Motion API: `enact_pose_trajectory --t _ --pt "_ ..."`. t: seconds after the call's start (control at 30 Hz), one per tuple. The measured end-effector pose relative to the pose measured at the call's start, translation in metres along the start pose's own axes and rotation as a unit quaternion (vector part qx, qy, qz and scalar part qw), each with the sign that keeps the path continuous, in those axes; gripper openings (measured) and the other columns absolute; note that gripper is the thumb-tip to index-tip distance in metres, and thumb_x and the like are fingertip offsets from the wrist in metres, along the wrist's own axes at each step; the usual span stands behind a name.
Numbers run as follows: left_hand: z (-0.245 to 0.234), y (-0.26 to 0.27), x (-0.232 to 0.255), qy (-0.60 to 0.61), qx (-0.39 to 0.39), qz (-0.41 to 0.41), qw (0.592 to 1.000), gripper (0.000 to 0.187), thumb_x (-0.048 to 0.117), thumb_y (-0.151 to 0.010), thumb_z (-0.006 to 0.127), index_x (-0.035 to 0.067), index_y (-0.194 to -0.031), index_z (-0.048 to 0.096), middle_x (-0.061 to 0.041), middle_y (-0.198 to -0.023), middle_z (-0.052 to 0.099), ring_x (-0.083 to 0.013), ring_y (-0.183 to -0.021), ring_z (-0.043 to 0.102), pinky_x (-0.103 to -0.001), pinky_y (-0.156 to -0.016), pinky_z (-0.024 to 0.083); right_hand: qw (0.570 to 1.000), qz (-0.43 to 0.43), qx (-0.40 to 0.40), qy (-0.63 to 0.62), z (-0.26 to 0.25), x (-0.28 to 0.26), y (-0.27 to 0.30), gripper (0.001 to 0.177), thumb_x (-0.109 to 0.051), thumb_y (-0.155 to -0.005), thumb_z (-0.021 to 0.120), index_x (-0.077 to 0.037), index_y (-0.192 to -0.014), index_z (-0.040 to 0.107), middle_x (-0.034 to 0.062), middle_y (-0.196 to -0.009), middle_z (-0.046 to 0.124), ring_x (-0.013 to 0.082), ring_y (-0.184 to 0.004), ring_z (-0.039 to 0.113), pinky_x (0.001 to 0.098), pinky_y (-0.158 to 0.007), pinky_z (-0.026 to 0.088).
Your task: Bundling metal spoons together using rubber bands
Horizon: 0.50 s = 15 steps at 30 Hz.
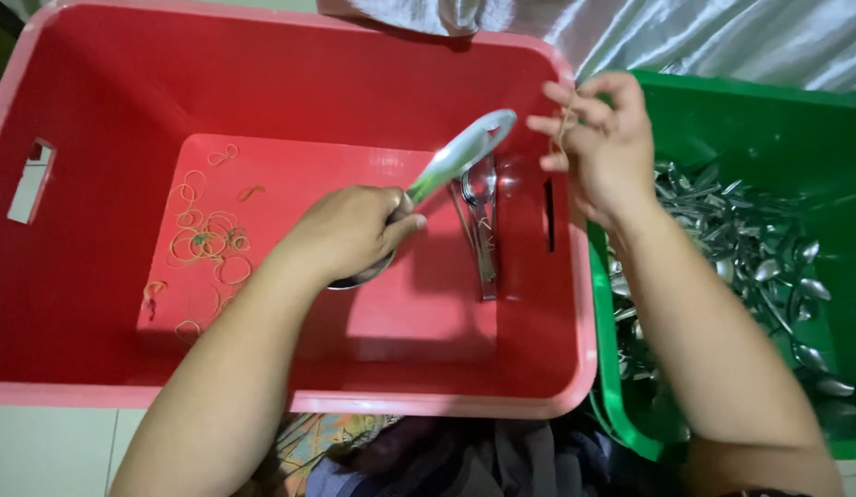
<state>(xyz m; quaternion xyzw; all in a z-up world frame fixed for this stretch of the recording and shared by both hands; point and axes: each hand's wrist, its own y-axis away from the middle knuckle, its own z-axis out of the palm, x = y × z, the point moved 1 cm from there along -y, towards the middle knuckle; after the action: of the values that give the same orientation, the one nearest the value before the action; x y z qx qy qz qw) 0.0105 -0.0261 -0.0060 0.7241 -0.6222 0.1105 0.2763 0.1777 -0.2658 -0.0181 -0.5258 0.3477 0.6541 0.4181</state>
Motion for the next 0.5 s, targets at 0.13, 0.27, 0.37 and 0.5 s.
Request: enact_pose_trajectory --t 0.13,0.27,0.37,0.5 --pt "0.008 -0.001 0.011 -0.026 -0.032 0.081 0.996 0.034 0.043 -0.098 0.057 0.013 -0.103 0.072 -0.014 -0.092 0.075 -0.0387 -0.089 0.069 -0.053 -0.081 0.053 0.997 -0.078 -0.013 0.021 -0.008 0.016 0.013 0.038 0.007 -0.089 0.073 -0.011 -0.110 0.047 0.0179 -0.124 0.070 0.0199 -0.095 0.076 0.0206 -0.055 0.064" --pt "0.017 -0.003 0.018 -0.056 -0.018 0.115 0.992 0.034 0.040 -0.098 0.056 0.010 -0.105 0.070 -0.020 -0.099 0.075 -0.0439 -0.102 0.071 -0.058 -0.087 0.055 0.997 -0.009 -0.074 -0.023 0.011 0.054 0.021 0.042 0.001 -0.077 0.084 -0.008 -0.103 0.052 0.0187 -0.098 0.076 0.0220 -0.076 0.076 0.0260 -0.048 0.066" --pt "0.039 -0.022 0.005 -0.019 0.037 0.112 0.993 0.038 0.044 -0.101 0.053 0.010 -0.106 0.070 -0.020 -0.098 0.074 -0.0426 -0.101 0.071 -0.057 -0.084 0.055 0.987 0.023 -0.133 0.082 0.031 0.078 0.038 0.031 -0.002 -0.085 0.078 -0.001 -0.104 0.053 0.0221 -0.091 0.075 0.0207 -0.067 0.073 0.0276 -0.046 0.061" --pt "0.050 -0.037 -0.016 0.047 0.068 0.064 0.994 0.040 0.042 -0.103 0.050 0.008 -0.111 0.070 -0.021 -0.101 0.074 -0.0419 -0.104 0.071 -0.058 -0.086 0.055 0.959 -0.098 -0.156 0.214 0.030 0.099 0.037 0.008 0.006 -0.088 0.066 0.002 -0.090 0.072 0.0149 -0.067 0.073 0.0115 -0.043 0.061 0.0209 -0.033 0.045"
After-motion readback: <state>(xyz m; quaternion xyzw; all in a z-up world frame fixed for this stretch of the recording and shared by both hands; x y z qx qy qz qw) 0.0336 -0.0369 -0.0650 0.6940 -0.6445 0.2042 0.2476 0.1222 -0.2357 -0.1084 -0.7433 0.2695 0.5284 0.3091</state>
